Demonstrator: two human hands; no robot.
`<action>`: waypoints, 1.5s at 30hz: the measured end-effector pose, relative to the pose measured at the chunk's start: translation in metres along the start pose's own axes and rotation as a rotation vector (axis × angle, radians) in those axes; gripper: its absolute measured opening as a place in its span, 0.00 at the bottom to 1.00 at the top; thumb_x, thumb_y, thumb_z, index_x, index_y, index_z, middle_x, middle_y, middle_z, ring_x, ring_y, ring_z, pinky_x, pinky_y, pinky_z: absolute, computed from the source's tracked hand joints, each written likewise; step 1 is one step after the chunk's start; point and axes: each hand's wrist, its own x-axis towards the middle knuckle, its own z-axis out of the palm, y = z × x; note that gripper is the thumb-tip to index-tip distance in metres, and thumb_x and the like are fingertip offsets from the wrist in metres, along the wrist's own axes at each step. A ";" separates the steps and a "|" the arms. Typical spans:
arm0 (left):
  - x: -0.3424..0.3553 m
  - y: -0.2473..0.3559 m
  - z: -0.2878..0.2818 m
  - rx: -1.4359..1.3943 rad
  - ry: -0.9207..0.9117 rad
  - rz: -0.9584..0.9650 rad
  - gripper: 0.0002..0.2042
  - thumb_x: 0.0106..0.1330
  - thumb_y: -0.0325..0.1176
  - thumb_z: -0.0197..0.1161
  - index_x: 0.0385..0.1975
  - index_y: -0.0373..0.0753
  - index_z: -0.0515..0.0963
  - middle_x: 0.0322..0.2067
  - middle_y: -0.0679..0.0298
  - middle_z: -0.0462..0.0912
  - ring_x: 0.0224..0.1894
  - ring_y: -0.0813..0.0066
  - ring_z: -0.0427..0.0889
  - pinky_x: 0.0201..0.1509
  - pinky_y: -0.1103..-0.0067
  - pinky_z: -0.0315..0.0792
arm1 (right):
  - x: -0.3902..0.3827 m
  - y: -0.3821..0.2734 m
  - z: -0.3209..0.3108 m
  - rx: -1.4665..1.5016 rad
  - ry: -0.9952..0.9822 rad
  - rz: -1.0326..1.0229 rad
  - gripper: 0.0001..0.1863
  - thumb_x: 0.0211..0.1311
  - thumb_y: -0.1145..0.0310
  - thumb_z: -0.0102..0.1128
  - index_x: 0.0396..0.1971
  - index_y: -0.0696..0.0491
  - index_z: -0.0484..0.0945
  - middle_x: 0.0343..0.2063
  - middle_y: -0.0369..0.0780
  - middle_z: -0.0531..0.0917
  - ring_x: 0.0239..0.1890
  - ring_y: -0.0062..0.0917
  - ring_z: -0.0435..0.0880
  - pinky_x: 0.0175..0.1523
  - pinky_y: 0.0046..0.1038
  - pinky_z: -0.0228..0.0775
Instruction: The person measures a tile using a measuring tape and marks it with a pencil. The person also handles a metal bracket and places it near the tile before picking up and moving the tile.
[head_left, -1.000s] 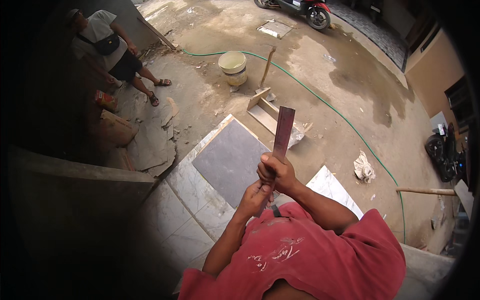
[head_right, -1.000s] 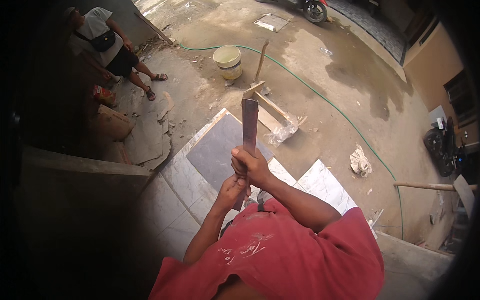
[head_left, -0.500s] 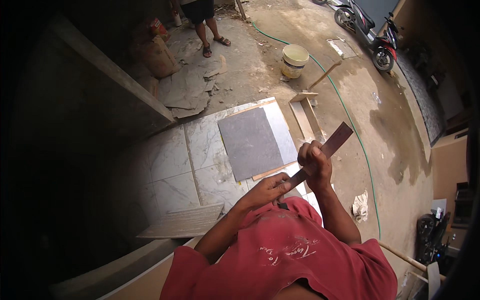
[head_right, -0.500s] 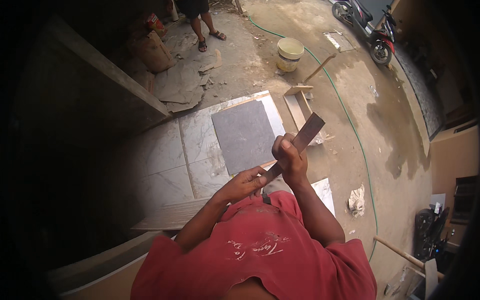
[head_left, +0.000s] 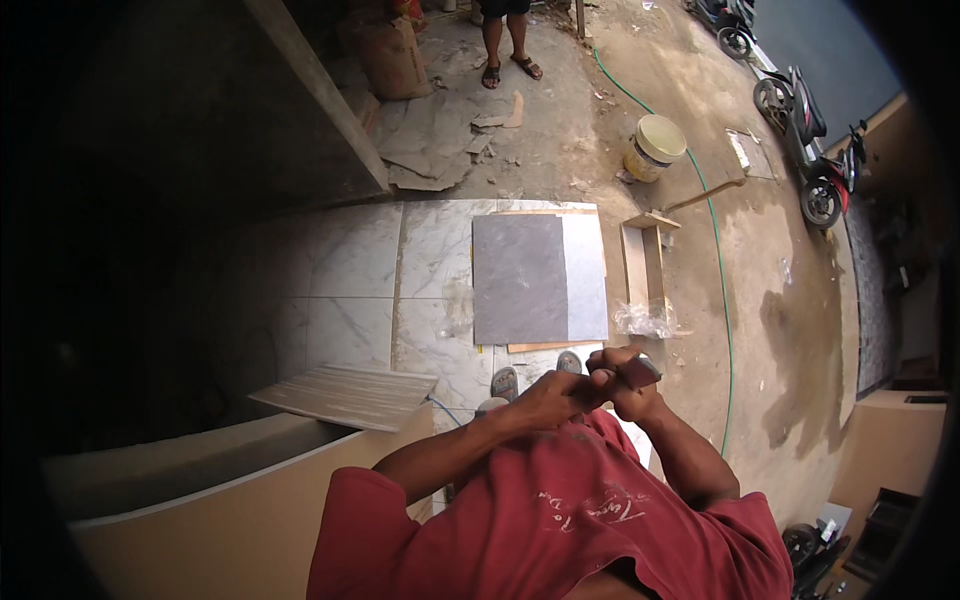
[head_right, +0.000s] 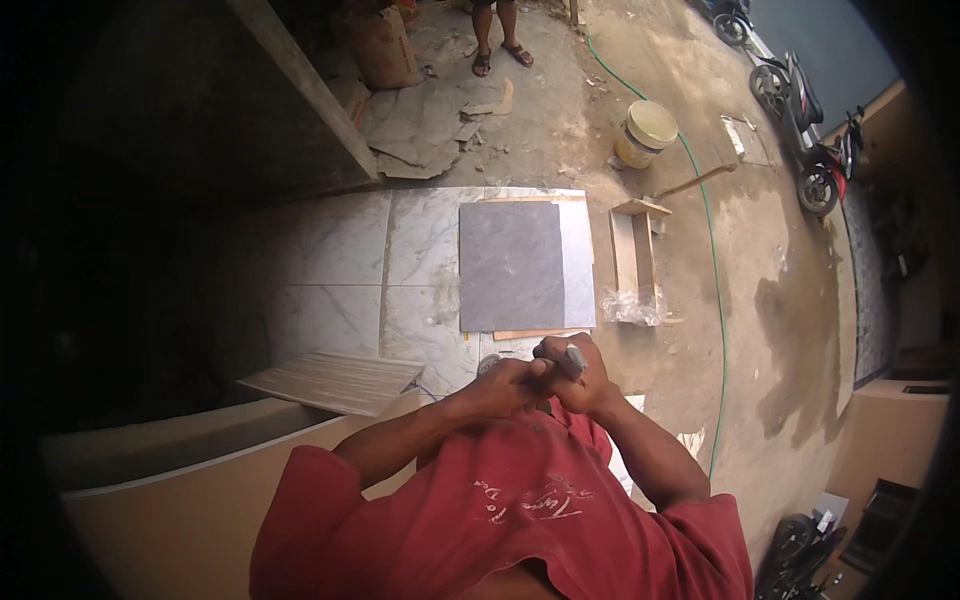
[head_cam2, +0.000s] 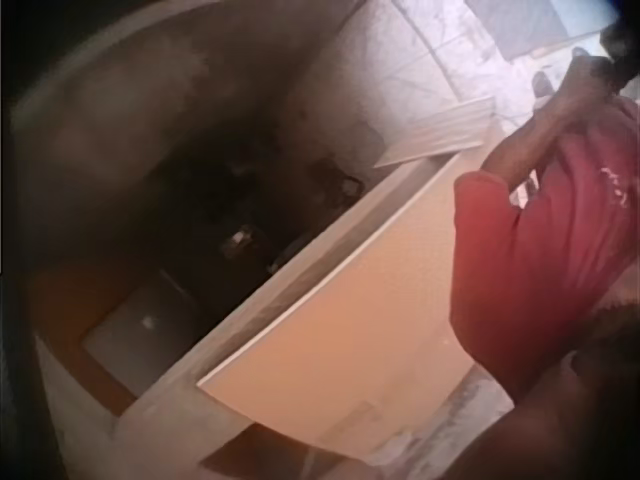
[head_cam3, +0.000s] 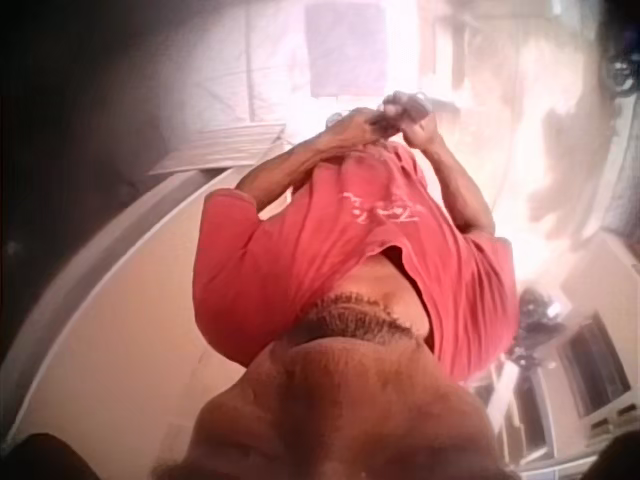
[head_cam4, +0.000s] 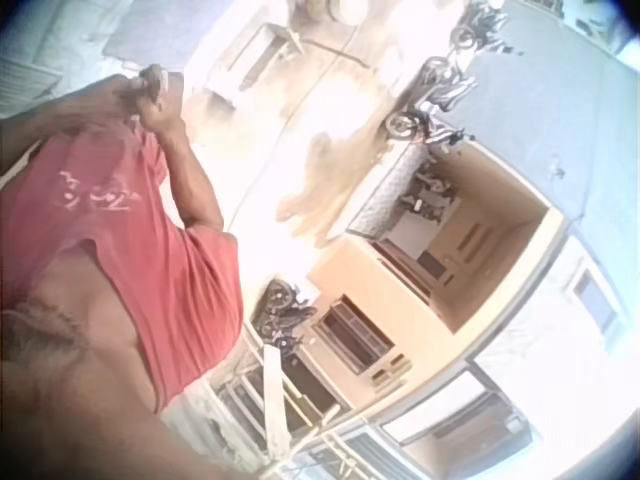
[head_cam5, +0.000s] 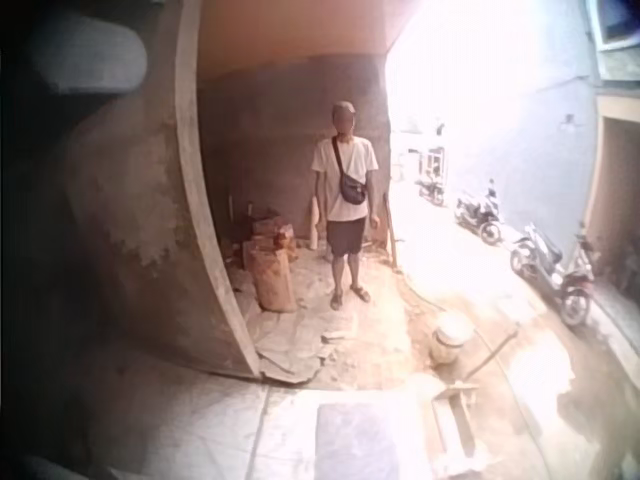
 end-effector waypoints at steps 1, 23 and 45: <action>0.004 0.003 0.003 0.016 0.013 0.033 0.17 0.65 0.43 0.58 0.27 0.32 0.77 0.23 0.66 0.77 0.26 0.81 0.74 0.29 0.78 0.68 | 0.003 -0.003 -0.005 -0.156 -0.099 -0.130 0.14 0.50 0.65 0.60 0.15 0.54 0.66 0.11 0.39 0.68 0.13 0.29 0.65 0.21 0.30 0.56; 0.114 0.011 0.080 0.698 0.205 0.236 0.15 0.62 0.35 0.57 0.43 0.32 0.73 0.39 0.47 0.78 0.43 0.47 0.78 0.45 0.62 0.72 | -0.005 0.023 -0.148 -0.184 -0.090 0.289 0.23 0.65 0.49 0.53 0.29 0.59 0.72 0.20 0.46 0.74 0.25 0.34 0.73 0.32 0.34 0.64; 0.126 0.036 0.069 1.286 0.317 0.536 0.06 0.56 0.32 0.59 0.31 0.40 0.73 0.34 0.59 0.80 0.45 0.63 0.79 0.54 0.65 0.66 | -0.029 0.084 -0.173 0.448 0.081 0.728 0.25 0.67 0.39 0.43 0.32 0.50 0.63 0.21 0.36 0.73 0.13 0.16 0.69 0.16 0.19 0.58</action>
